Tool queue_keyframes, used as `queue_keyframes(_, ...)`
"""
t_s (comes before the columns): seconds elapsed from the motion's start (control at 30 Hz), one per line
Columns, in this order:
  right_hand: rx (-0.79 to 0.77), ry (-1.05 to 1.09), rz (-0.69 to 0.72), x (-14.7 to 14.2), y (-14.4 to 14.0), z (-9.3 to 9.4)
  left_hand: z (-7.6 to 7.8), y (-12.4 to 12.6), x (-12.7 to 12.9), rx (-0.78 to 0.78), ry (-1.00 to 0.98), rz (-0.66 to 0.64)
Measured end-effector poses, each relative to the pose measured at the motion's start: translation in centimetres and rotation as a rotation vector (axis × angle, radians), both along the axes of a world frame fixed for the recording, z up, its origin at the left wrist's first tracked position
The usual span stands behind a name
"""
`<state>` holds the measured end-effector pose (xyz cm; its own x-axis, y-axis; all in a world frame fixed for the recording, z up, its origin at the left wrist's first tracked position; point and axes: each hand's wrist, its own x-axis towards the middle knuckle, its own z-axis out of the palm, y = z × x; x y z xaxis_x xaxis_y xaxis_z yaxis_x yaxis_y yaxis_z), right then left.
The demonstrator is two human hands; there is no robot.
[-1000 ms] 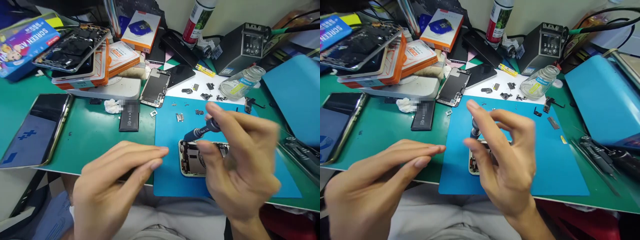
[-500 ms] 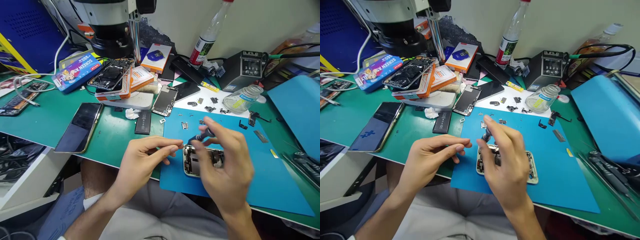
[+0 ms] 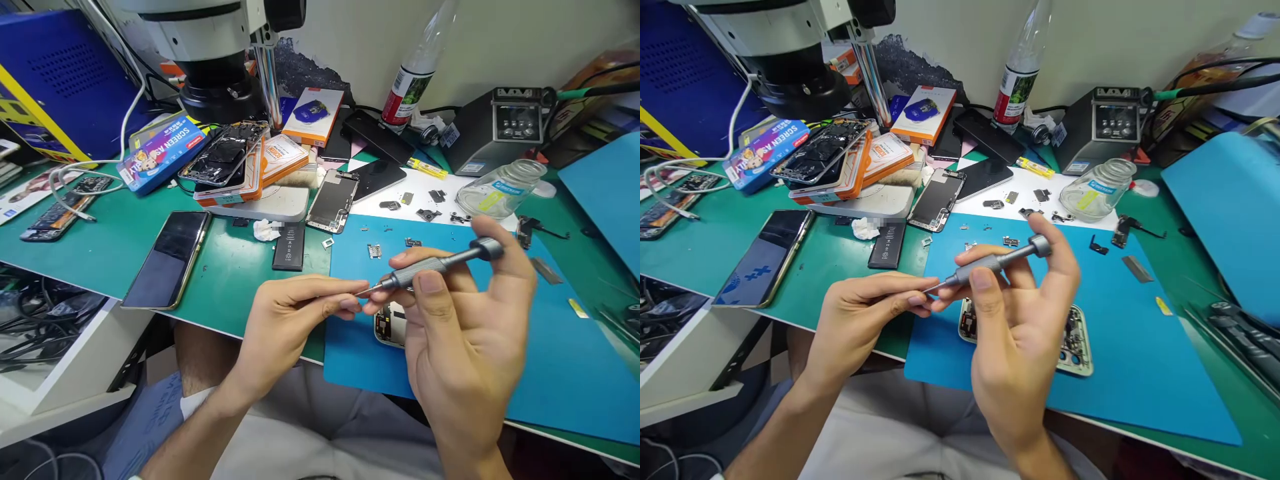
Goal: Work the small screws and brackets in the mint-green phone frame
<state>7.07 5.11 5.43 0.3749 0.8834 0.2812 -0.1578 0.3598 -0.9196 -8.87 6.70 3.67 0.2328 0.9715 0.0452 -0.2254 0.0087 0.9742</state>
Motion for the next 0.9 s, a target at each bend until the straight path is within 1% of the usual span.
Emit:
queue_keyframes(0.07, 0.005, -0.046, -0.041, -0.2, 0.0, -0.1, 0.0, 0.0, 0.0, -0.009, -0.011, -0.003)
queue_keyframes(0.13, -0.003, -0.067, -0.049, -0.1, 0.1, -0.2, 0.1, 0.0, 0.1, -0.017, -0.019, -0.004)
queue_keyframes(0.3, 0.018, -0.064, 0.015, 0.7, 0.4, -0.9, 0.4, -0.3, 0.2, -0.026, -0.013, -0.008)
queue_keyframes(0.43, -0.046, -0.061, 0.080, 1.3, 0.5, -1.3, 0.2, -0.4, 0.0, 0.020, 0.068, 0.007)
queue_keyframes(0.5, -0.048, -0.049, 0.087, 1.4, 0.5, -1.3, 0.1, -0.4, -0.1, 0.039, 0.092, 0.010)
queue_keyframes(0.6, -0.047, -0.053, 0.075, 1.3, 0.5, -1.2, 0.0, -0.4, -0.2, 0.055, 0.075, -0.001)
queue_keyframes(0.73, -0.033, -0.134, 0.038, 1.6, 0.4, -1.4, 0.1, -0.3, -0.2, 0.055, 0.053, -0.025)
queue_keyframes(0.83, -0.009, -0.238, 0.070, 2.0, 0.3, -1.8, 0.1, -0.3, -0.2, 0.057, 0.053, -0.023)
queue_keyframes(0.9, -0.017, -0.247, 0.085, 2.1, 0.2, -1.9, 0.1, -0.3, -0.2, 0.058, 0.061, -0.012)
